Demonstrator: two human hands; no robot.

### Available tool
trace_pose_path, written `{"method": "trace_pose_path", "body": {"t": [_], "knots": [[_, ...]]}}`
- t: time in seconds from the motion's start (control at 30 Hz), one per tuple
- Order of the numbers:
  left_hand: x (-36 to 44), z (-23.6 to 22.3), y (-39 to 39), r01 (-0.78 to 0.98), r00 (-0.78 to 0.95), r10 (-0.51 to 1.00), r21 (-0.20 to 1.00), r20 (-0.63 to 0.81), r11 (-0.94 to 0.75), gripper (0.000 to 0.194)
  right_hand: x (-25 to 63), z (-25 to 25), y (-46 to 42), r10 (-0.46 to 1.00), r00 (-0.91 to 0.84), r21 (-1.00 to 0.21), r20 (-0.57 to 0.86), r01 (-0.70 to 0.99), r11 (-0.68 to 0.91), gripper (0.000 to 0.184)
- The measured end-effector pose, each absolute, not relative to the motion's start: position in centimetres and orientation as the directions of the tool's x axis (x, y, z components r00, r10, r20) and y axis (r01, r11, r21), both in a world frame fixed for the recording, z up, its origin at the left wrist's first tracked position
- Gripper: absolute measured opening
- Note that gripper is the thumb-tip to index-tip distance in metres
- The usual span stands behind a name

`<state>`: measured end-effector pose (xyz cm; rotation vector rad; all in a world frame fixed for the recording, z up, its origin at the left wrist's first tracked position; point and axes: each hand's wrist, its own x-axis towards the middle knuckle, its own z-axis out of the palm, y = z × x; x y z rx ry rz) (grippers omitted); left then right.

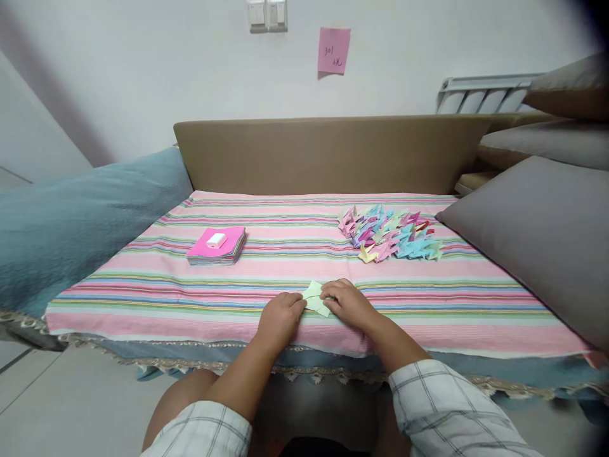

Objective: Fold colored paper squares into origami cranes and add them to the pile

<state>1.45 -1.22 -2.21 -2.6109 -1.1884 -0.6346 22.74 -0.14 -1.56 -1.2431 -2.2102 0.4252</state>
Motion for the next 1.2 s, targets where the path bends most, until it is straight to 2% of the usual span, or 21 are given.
{"method": "trace_pose_path", "body": {"t": [0.03,0.07,0.17,0.23,0.37,0.67,0.77,0.8,0.87,0.93,0.97,1.0,1.07,1.13,1.2], "knots": [[1.4,-2.2,-1.1,0.759,0.572,0.679,0.016,0.46,-0.651,0.021,23.0,-1.4,-0.3,0.845,-0.437,-0.526,0.307,0.662,0.534,0.016],[1.4,-2.1,-1.1,0.759,0.562,0.689,0.044,0.458,-0.649,0.021,23.3,-1.3,-0.4,0.835,-0.467,-0.534,0.292,0.645,0.547,0.025],[1.2,-1.5,-1.2,0.75,0.526,0.719,0.151,0.454,-0.644,0.02,23.9,-0.9,-0.7,0.806,-0.539,-0.538,0.244,0.616,0.575,0.067],[1.1,-1.2,-1.3,0.744,0.488,0.751,0.238,0.445,-0.624,0.021,24.1,-0.8,-0.9,0.796,-0.56,-0.513,0.23,0.625,0.588,0.076],[0.9,-0.8,-1.3,0.739,0.424,0.817,0.372,0.391,-0.562,0.021,23.7,-0.7,-1.2,0.784,-0.569,-0.469,0.248,0.638,0.611,0.067],[0.7,-0.4,-1.4,0.667,0.376,0.839,0.513,0.393,-0.54,0.019,22.4,0.0,-1.7,0.768,-0.515,-0.366,0.38,0.679,0.636,0.044],[0.8,-0.4,-1.5,0.604,0.367,0.836,0.58,0.408,-0.547,0.018,22.0,0.0,-1.8,0.761,-0.49,-0.36,0.424,0.681,0.638,0.027],[0.8,-0.4,-1.5,0.566,0.328,0.849,0.634,0.414,-0.527,0.019,21.9,0.0,-1.8,0.773,-0.46,-0.39,0.437,0.677,0.624,0.022],[1.1,-0.6,-1.5,0.421,0.197,0.896,0.791,0.399,-0.445,0.045,21.5,0.0,-1.8,0.822,-0.335,-0.527,0.46,0.642,0.557,0.021],[1.6,-0.7,-1.5,0.181,0.084,0.949,0.932,0.302,-0.313,0.079,21.0,0.0,-1.9,0.885,-0.16,-0.738,0.437,0.5,0.454,0.025],[1.9,-0.7,-1.5,0.049,0.081,0.97,0.971,0.229,-0.233,0.087,20.6,0.0,-2.0,0.913,-0.089,-0.835,0.397,0.379,0.4,0.028],[2.3,-0.7,-1.5,-0.067,0.109,0.982,0.987,0.153,-0.146,0.088,20.2,-0.1,-2.1,0.937,-0.054,-0.905,0.345,0.246,0.347,0.031],[3.0,-0.5,-1.7,-0.23,0.204,0.978,0.973,0.033,0.015,0.072,19.5,-0.2,-2.4,0.964,-0.068,-0.964,0.257,0.049,0.261,0.035],[3.7,-0.3,-1.9,-0.329,0.244,0.969,0.938,-0.03,0.112,0.05,18.8,-0.3,-2.7,0.971,-0.115,-0.978,0.209,-0.046,0.205,0.036],[4.0,-0.1,-2.1,-0.398,0.217,0.973,0.903,-0.076,0.16,0.039,18.5,-0.2,-2.9,0.976,-0.132,-0.984,0.173,-0.064,0.166,0.036]]}}
